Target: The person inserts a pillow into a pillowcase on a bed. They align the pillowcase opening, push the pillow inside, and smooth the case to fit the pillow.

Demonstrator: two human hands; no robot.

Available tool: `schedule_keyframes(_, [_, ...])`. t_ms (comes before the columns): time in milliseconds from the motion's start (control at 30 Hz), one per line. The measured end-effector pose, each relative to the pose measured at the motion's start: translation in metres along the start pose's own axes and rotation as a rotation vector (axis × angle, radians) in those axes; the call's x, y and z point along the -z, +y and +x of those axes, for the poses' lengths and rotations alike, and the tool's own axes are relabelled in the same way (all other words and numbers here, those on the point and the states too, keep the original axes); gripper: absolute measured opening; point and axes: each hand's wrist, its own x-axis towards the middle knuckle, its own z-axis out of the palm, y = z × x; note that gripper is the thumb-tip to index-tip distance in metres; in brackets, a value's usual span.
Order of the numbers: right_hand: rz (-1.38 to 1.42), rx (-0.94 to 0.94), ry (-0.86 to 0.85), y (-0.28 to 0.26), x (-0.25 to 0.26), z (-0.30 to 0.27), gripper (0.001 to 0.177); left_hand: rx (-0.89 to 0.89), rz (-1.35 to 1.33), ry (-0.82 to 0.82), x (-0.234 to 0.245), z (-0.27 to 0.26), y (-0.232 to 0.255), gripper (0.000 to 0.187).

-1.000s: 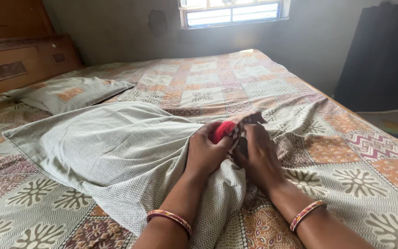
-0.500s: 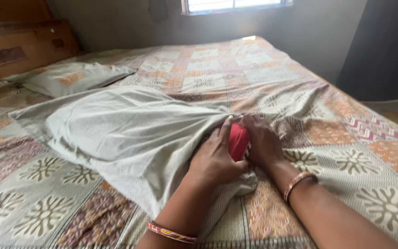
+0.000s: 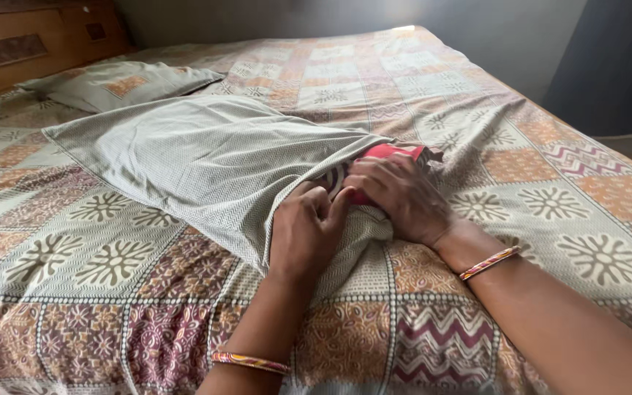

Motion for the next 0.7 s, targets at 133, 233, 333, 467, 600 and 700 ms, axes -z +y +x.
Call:
schedule_keyframes(133, [0.121,-0.283,-0.091,-0.010,0.003,0.000,0.027,-0.169,-0.163,0.021,0.002,-0.010,-0.001,0.049])
schedule_keyframes(233, [0.180,-0.421,-0.090,-0.002,-0.005,0.007,0.023,-0.249,-0.191,0.040,0.005,-0.019,0.001,0.045])
schedule_keyframes(333, [0.230,-0.532,-0.104,0.001,-0.010,0.005,0.021,-0.374,-0.048,0.106,0.013,-0.034,0.003,0.041])
schedule_keyframes(467, [0.275,-0.780,-0.105,0.009,-0.015,0.006,0.015,-0.425,0.069,-0.033,0.022,-0.043,0.004,0.041])
schedule_keyframes(600, [0.350,-0.869,0.109,0.028,-0.020,0.011,0.014,-0.558,0.108,-0.134,0.029,-0.050,-0.004,0.040])
schedule_keyframes(700, [0.366,-1.073,0.054,0.023,-0.026,0.012,0.022,-0.509,0.196,-0.157,0.035,-0.048,-0.010,0.036])
